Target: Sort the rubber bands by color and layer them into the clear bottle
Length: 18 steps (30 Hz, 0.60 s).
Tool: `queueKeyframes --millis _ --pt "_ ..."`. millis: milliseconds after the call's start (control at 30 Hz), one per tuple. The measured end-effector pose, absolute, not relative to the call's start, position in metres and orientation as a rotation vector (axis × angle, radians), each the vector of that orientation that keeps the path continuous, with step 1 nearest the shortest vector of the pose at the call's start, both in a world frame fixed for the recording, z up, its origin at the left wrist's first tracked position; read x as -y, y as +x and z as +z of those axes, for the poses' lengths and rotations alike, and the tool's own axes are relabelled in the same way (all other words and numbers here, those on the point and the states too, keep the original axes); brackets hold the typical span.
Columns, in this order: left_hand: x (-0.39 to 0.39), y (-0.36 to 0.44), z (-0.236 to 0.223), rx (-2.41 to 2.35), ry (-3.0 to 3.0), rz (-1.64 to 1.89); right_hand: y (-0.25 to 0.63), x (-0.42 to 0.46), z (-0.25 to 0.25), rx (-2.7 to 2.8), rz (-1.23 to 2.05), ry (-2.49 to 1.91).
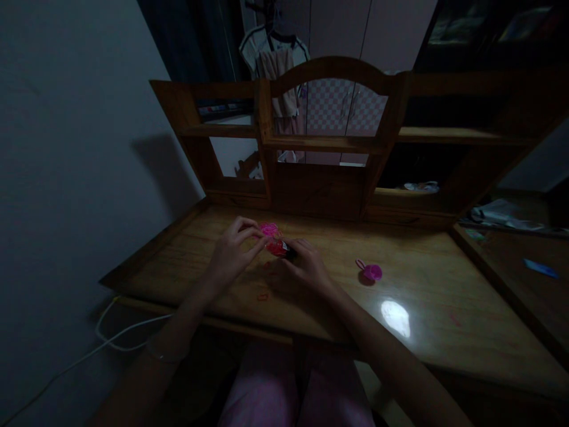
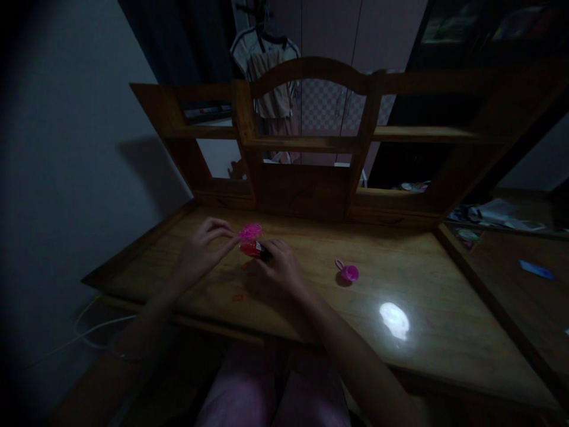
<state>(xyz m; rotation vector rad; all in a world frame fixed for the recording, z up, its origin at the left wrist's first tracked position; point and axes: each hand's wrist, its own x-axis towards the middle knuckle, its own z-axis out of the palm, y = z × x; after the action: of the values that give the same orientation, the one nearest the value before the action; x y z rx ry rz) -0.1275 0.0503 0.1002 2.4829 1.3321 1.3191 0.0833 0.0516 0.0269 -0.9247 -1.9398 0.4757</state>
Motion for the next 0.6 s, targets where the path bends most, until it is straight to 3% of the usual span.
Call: queueKeyframes --millis 600 --pt "-0.032 -0.121 0.087 -1.23 2.227 1.27 0.083 -0.053 0.025 1.918 0.468 -0.918"
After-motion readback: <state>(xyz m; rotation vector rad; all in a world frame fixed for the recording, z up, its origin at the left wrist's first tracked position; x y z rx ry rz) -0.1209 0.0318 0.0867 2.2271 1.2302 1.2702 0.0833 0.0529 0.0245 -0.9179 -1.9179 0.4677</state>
